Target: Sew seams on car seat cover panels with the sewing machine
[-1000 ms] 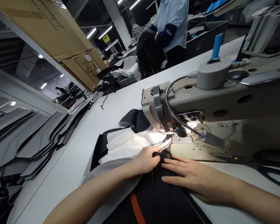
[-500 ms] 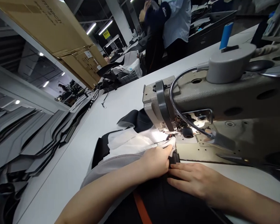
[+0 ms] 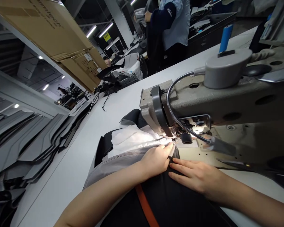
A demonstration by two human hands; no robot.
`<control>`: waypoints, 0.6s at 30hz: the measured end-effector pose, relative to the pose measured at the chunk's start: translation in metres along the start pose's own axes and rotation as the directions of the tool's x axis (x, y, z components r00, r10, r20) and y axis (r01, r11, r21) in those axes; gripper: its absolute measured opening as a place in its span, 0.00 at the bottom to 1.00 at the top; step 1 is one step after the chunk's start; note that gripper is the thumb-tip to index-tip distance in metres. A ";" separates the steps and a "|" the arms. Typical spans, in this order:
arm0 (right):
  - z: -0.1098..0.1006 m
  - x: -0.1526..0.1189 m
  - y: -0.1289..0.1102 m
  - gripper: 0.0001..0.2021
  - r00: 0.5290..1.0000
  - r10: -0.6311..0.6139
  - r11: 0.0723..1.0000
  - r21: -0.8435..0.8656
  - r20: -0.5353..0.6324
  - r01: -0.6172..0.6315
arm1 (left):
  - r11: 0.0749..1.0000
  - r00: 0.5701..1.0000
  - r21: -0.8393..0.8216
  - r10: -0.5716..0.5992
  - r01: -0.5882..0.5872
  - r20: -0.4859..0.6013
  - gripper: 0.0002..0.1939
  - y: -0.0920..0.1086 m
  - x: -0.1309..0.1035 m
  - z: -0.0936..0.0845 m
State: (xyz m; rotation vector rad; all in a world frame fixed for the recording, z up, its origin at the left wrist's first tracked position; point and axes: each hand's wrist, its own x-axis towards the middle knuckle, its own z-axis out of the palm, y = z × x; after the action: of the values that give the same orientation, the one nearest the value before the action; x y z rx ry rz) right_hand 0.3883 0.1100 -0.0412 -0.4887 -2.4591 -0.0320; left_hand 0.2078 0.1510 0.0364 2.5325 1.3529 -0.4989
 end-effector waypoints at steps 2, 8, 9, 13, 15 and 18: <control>-0.003 0.003 0.000 0.25 1.000 -0.001 1.000 0.016 -0.005 0.001 | 1.000 1.000 0.001 -0.003 0.003 -0.004 0.26 0.000 0.002 -0.002; -0.006 0.006 0.010 0.25 0.999 -0.021 1.000 0.008 0.032 0.021 | 0.994 0.999 0.106 0.033 -0.033 -0.004 0.13 0.002 0.018 -0.010; -0.005 0.005 0.012 0.25 1.000 -0.016 1.000 -0.005 0.023 0.017 | 0.988 0.998 0.145 0.051 -0.047 -0.022 0.12 0.003 0.020 -0.008; -0.001 0.005 0.014 0.19 0.999 0.004 0.998 -0.058 -0.046 -0.007 | 0.937 0.987 0.343 0.115 -0.069 -0.116 0.13 0.019 0.013 0.003; -0.002 0.004 0.012 0.16 0.998 -0.002 0.994 -0.107 -0.058 -0.004 | 0.920 0.992 0.390 0.082 -0.037 -0.099 0.13 0.029 0.004 0.004; -0.007 -0.003 0.007 0.18 0.999 0.012 0.987 -0.163 0.040 -0.006 | 0.964 0.997 0.262 -0.064 0.049 0.048 0.25 0.027 -0.008 -0.007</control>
State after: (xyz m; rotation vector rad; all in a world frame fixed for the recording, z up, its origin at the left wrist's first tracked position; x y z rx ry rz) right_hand 0.3970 0.1147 -0.0375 -0.5760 -2.5063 -0.2226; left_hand 0.2275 0.1329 0.0467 2.6651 1.4266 -0.8021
